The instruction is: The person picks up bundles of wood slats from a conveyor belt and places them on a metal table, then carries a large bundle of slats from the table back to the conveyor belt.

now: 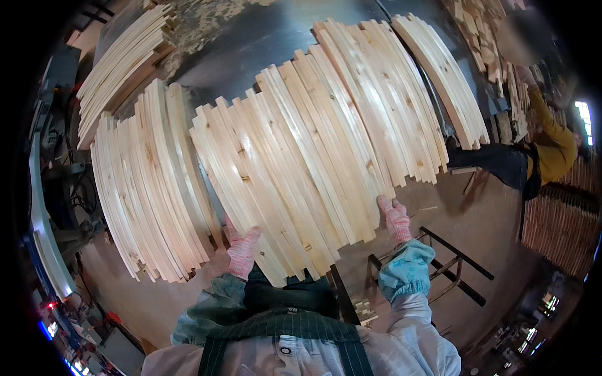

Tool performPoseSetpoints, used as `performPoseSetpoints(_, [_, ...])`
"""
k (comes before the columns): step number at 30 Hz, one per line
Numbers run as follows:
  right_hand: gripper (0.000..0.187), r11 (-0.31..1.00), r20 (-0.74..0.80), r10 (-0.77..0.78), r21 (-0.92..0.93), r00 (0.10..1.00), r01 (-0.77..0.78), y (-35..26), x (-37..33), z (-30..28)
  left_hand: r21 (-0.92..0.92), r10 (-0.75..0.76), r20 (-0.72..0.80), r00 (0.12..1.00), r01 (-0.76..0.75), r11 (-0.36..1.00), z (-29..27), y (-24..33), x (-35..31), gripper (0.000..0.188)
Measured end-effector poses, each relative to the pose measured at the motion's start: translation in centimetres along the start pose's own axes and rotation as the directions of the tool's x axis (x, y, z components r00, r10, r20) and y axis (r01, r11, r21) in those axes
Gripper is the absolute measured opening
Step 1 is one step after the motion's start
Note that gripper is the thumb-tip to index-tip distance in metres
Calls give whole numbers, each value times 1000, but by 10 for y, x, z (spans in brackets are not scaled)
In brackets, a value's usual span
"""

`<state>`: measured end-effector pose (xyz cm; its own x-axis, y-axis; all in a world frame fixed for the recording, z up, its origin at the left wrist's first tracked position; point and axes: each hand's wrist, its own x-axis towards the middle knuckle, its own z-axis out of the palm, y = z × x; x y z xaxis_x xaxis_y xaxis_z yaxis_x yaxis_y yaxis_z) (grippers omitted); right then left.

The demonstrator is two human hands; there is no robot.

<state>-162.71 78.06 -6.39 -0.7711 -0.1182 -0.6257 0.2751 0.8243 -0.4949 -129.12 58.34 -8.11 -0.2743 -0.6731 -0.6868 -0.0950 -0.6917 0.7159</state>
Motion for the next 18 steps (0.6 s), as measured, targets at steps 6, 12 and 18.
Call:
performPoseSetpoints(6, [71,1000,4,30,-5,1000,-30,3,2,9,67,96,9,995,-96,993,-12,1,19,98])
performPoseSetpoints(12, [61,826,-24,-74,558,997,75,35,9,25,156,110,-28,994,-104,982,-5,18,15,94])
performPoseSetpoints(18, [80,974,-24,-170,-157,985,164,20,5,5,876,-91,-77,993,111,470,-10,46,23,102])
